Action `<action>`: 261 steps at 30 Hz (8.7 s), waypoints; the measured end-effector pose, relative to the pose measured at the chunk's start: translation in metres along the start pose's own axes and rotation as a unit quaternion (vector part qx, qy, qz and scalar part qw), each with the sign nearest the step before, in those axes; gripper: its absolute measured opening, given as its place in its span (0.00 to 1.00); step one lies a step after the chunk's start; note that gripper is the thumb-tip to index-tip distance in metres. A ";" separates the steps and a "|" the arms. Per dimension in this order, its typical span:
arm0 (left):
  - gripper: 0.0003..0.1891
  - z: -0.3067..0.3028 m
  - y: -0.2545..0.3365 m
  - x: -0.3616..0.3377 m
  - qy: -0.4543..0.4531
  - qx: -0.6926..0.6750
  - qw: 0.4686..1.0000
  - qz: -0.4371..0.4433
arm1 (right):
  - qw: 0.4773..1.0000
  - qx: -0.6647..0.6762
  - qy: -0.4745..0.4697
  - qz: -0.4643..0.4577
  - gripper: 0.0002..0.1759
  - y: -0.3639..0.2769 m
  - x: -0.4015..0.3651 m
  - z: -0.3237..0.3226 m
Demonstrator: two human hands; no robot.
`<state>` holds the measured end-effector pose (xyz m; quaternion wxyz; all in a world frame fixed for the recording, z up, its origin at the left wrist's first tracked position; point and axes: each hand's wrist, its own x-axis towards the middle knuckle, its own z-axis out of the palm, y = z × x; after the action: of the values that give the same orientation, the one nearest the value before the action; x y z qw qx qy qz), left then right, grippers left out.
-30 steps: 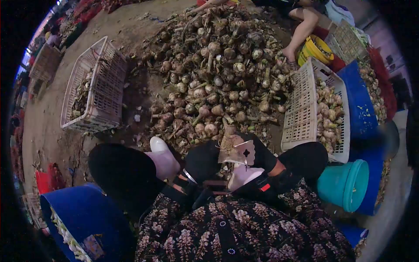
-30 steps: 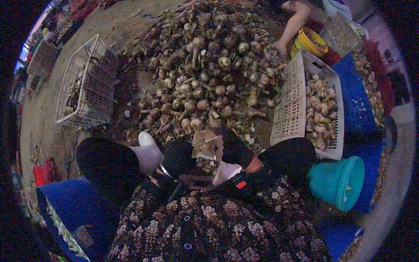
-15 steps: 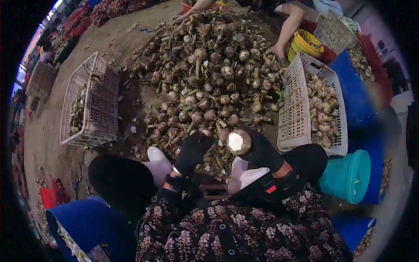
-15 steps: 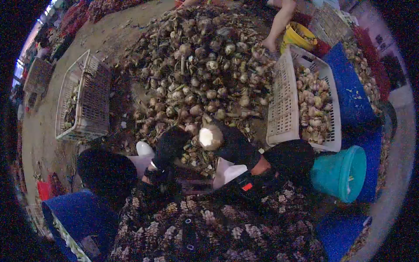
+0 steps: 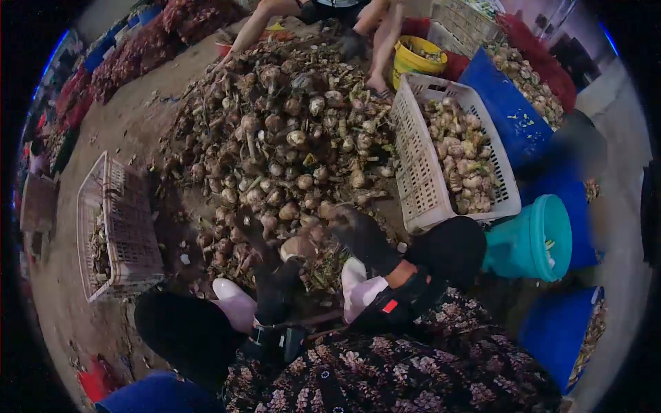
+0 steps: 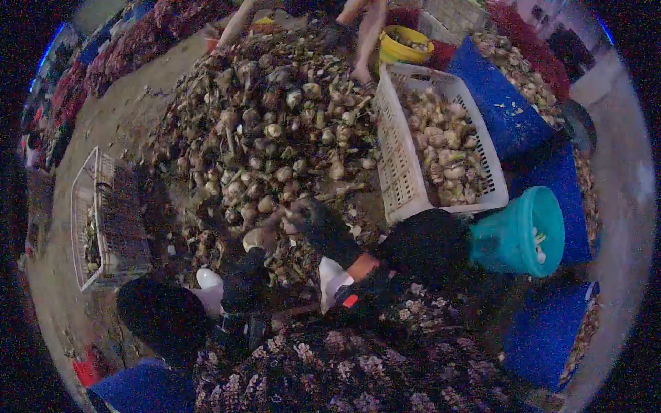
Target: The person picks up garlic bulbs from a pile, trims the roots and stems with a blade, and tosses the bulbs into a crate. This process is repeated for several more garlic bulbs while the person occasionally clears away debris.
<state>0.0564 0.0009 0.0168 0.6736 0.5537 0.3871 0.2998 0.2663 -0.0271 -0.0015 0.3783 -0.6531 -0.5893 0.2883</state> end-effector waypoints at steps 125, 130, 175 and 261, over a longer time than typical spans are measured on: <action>0.20 -0.038 -0.012 -0.002 -0.105 0.045 0.992 0.046 | 0.980 -0.133 -0.116 -0.096 0.41 -0.065 0.004 0.020; 0.28 -0.015 0.016 0.003 0.099 -0.116 0.980 0.131 | 0.959 0.216 -0.085 0.160 0.26 0.022 0.002 0.032; 0.11 -0.033 -0.089 0.043 0.084 0.160 0.983 0.008 | 0.831 -0.509 -0.210 0.084 0.34 0.195 0.111 0.043; 0.14 -0.083 -0.105 0.061 0.006 0.332 0.926 0.181 | 0.980 0.125 -0.152 -0.006 0.29 -0.038 0.001 -0.009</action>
<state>0.0150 0.0728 -0.1043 0.3830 0.8044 0.3618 0.2745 0.2532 -0.0267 0.0350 0.3650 -0.5457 -0.6030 0.4532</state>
